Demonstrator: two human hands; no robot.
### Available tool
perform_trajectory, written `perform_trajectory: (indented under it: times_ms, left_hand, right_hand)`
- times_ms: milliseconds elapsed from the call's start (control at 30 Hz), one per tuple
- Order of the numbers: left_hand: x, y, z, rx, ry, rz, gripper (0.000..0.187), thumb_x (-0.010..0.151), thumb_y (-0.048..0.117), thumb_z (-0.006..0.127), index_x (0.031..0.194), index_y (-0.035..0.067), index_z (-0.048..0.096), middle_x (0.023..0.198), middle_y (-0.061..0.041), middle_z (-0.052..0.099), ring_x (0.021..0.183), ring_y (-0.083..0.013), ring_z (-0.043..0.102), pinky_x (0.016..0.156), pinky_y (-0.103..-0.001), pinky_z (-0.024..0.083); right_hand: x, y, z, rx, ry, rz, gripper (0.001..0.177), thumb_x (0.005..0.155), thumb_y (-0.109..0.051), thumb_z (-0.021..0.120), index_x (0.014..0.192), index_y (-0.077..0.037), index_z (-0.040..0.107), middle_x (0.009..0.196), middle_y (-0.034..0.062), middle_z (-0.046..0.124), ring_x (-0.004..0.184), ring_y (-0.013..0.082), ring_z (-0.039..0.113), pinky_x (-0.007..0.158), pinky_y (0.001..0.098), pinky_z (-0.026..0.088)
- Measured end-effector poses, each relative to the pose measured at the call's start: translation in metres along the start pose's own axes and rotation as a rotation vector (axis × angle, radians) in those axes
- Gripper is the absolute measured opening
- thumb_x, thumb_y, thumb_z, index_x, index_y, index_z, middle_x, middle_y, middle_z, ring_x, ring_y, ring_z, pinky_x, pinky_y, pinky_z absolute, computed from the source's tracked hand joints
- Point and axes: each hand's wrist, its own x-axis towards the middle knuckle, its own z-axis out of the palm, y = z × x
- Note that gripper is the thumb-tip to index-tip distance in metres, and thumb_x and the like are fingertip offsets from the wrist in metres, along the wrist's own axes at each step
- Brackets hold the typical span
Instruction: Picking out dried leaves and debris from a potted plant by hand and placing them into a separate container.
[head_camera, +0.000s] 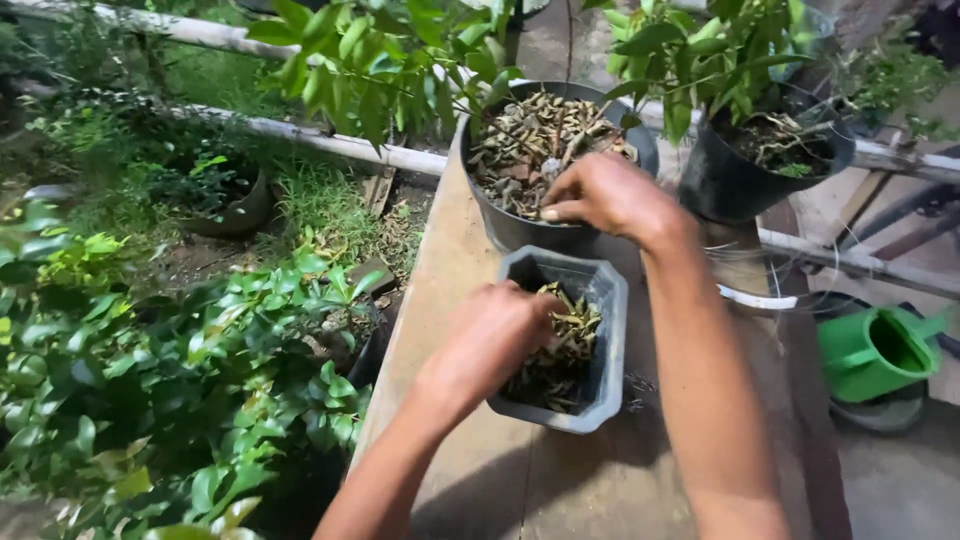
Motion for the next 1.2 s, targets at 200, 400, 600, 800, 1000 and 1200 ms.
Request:
perform_trajectory:
  times_ms: [200,400,600,800,1000,1200]
  left_hand:
    - [0.031,-0.015,-0.009,0.015,0.050,0.005,0.014,0.081,0.022,0.076,0.085,0.024,0.063,0.070,-0.002,0.069,0.085,-0.0293,0.073,0.074,-0.044,0.060]
    - [0.044,-0.046,-0.038,-0.269,0.398,-0.042,0.017,0.090,0.013,0.070,0.106,0.019,0.070,0.095,-0.006,0.068,0.102,-0.0326,0.065,0.090,-0.042,0.053]
    - [0.054,-0.055,-0.027,-0.124,0.482,-0.068,0.014,0.096,0.017,0.070,0.109,0.014,0.071,0.105,-0.009,0.065,0.109,-0.0357,0.059,0.092,-0.043,0.051]
    - [0.055,-0.058,-0.020,0.020,0.419,-0.132,0.011,0.100,0.031,0.063,0.106,0.025,0.070,0.109,0.002,0.063,0.119,-0.0276,0.053,0.100,-0.043,0.044]
    - [0.045,-0.056,-0.030,0.096,0.303,-0.102,0.022,0.094,0.035,0.068,0.115,0.030,0.068,0.118,0.003,0.062,0.127,-0.0287,0.047,0.107,-0.049,0.038]
    - [0.043,-0.053,-0.035,0.060,0.263,-0.109,0.023,0.096,0.035,0.065,0.118,0.031,0.065,0.119,0.005,0.062,0.130,-0.0264,0.043,0.108,-0.050,0.035]
  right_hand:
    - [-0.008,0.030,0.004,0.115,0.349,-0.108,0.020,0.090,-0.020,0.075,0.108,-0.014,0.080,0.104,0.0165,0.077,0.104,0.0417,0.069,0.088,0.0548,0.054]
    - [-0.079,0.014,0.004,0.304,0.470,-0.211,0.007,0.091,-0.012,0.075,0.093,-0.006,0.077,0.087,0.0164,0.074,0.089,0.0348,0.073,0.084,0.0455,0.056]
    - [-0.105,0.008,0.010,0.204,-0.042,-0.253,0.011,0.083,-0.024,0.078,0.088,-0.014,0.079,0.082,0.0118,0.076,0.086,0.0357,0.073,0.080,0.0488,0.056]
    - [-0.090,0.006,-0.002,-0.037,0.047,-0.020,0.019,0.088,-0.037,0.074,0.091,-0.020,0.080,0.090,0.0069,0.079,0.092,0.0306,0.076,0.082,0.0448,0.058]
    - [-0.023,0.030,-0.002,-0.251,0.115,0.134,0.024,0.090,-0.048,0.072,0.107,-0.032,0.076,0.106,-0.0017,0.074,0.111,0.0273,0.068,0.088,0.0492,0.057]
    - [0.000,0.028,-0.004,-0.232,0.010,0.116,0.018,0.084,-0.044,0.078,0.087,-0.027,0.080,0.090,-0.0006,0.076,0.097,0.0270,0.073,0.085,0.0476,0.059]
